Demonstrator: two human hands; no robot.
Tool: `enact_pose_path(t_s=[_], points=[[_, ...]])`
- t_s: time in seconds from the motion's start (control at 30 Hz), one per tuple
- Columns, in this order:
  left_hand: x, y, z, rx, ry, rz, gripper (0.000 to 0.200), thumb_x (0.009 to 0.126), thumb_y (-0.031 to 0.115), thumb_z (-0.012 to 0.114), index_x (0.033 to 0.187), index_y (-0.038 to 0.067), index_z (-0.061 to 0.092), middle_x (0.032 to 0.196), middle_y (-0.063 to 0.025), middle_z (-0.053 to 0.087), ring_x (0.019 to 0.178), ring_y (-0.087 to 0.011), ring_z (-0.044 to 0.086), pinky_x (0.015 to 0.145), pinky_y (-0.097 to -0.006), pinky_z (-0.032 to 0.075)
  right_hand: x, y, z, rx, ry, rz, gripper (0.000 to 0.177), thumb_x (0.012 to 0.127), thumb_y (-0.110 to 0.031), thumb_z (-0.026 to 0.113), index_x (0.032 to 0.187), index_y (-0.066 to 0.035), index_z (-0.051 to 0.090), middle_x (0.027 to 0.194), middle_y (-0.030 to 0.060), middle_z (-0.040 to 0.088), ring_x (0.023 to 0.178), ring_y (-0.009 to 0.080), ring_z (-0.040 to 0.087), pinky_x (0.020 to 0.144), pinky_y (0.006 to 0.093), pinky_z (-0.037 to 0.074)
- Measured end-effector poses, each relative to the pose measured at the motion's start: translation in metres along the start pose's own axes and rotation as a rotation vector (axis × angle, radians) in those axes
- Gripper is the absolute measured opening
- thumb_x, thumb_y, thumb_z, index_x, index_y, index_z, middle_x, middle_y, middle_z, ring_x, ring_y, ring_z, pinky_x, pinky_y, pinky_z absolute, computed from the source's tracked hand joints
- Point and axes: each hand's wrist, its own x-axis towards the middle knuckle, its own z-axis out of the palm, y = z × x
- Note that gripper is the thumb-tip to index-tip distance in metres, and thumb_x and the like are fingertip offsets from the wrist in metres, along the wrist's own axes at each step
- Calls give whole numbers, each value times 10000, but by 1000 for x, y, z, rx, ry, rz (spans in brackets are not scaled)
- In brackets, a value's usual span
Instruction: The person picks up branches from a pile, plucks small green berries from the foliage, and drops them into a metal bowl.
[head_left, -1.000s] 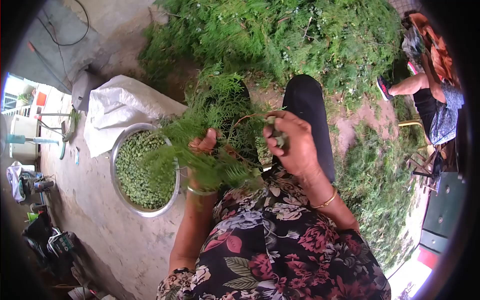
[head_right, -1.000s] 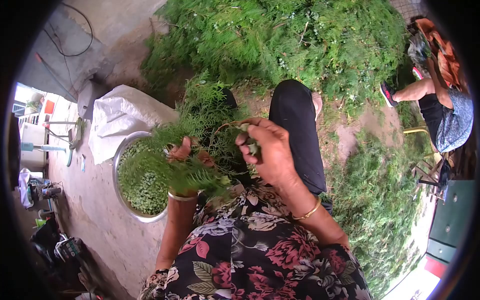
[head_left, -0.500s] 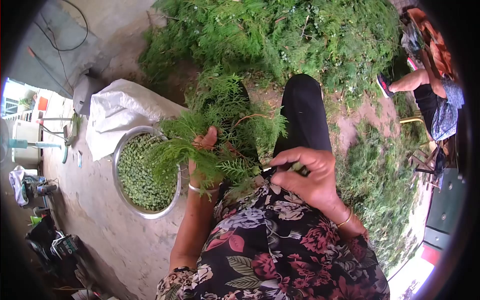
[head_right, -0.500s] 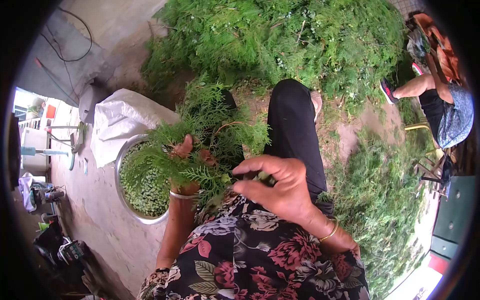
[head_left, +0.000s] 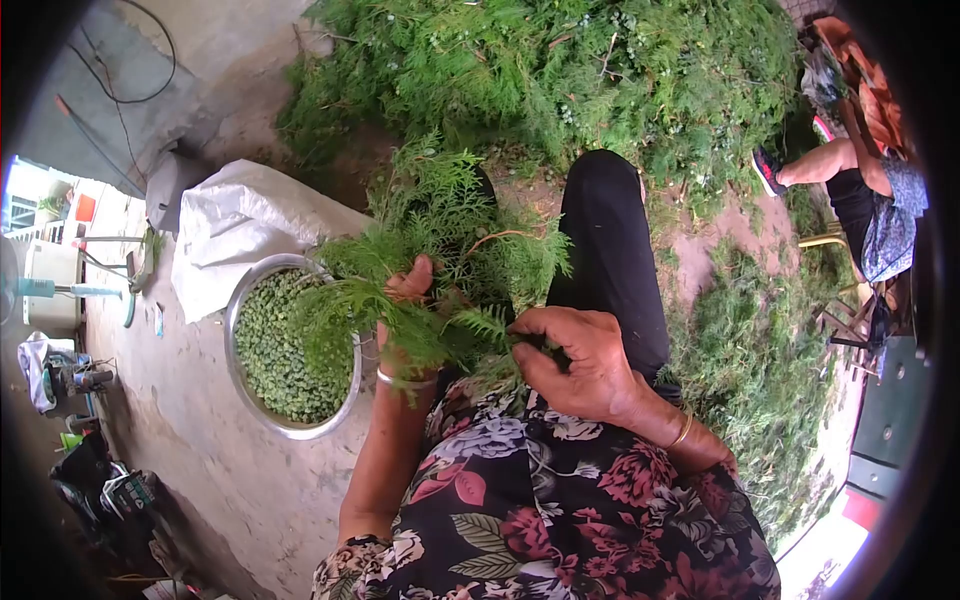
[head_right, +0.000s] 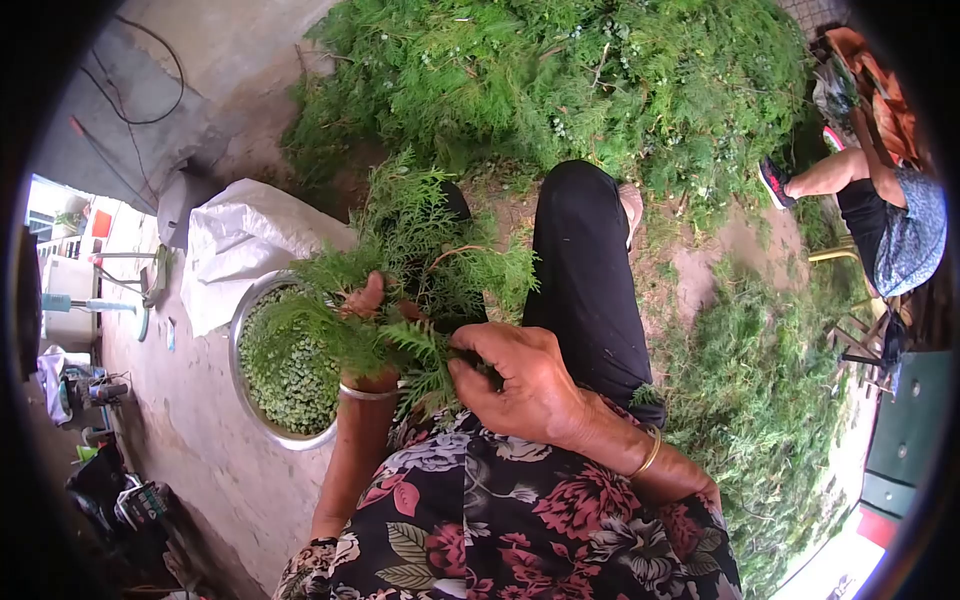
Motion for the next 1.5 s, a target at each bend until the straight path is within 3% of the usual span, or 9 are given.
enact_pose_path(t_s=[0.33,0.5,0.57,0.7,0.9,0.97,1.1,1.13,1.5], points=[[-12,3,-5,-239,-100,-107,291,891,345,608,776,78,599,598,-82,614,445,-160,548,400,-274,420,-4,-6,-5,108,-119,-94,163,729,-45,702,871,-27,624,737,86,643,618,221,643,525,314,484],[1,3,-12,-32,-131,-53,287,902,361,590,792,96,595,599,-83,619,424,-155,531,381,-275,394,-1,-23,-18,621,-297,-148,165,766,-61,688,916,-9,645,747,76,663,630,181,656,544,275,501],[-5,8,-9,-90,-213,-115,238,842,306,671,777,96,581,608,-57,595,489,-183,587,464,-307,496,1,-21,-30,719,-361,259,185,838,-109,602,957,27,640,739,94,649,620,126,629,520,228,474],[-18,10,-5,-27,-197,-82,285,890,387,607,835,114,551,618,18,507,497,-95,464,432,-241,354,11,-3,-19,1164,-82,544,278,856,-187,608,966,69,615,705,101,613,515,83,497,441,193,380],[-14,2,-15,-253,-298,-66,184,866,247,652,885,86,566,710,-31,585,560,-153,564,487,-286,460,41,-11,9,505,-99,478,92,817,-91,659,795,-2,651,650,26,612,560,79,551,491,227,433],[-7,5,-16,127,-169,52,183,872,262,645,888,99,564,659,-17,558,525,-137,524,486,-270,448,43,-4,28,314,-163,136,66,790,-60,691,787,-4,656,690,23,641,550,49,546,482,227,434],[-22,10,-8,-148,-198,-106,244,908,347,592,910,105,559,626,27,494,532,-84,472,475,-241,384,36,0,42,29,-452,3,93,743,-67,688,769,-9,621,678,131,621,574,249,624,516,335,462],[-21,10,-10,-167,-227,-107,250,912,354,584,904,106,560,593,27,475,519,-92,467,480,-252,391,32,2,45,29,-474,7,161,730,-108,662,701,1,547,663,192,583,641,397,586,559,457,452],[-15,-3,-22,-332,-330,-229,283,920,388,564,955,107,574,644,-3,527,603,-141,535,606,-319,460,31,-10,56,88,-192,-13,153,761,-91,694,795,7,582,731,165,616,621,327,611,556,383,479]])
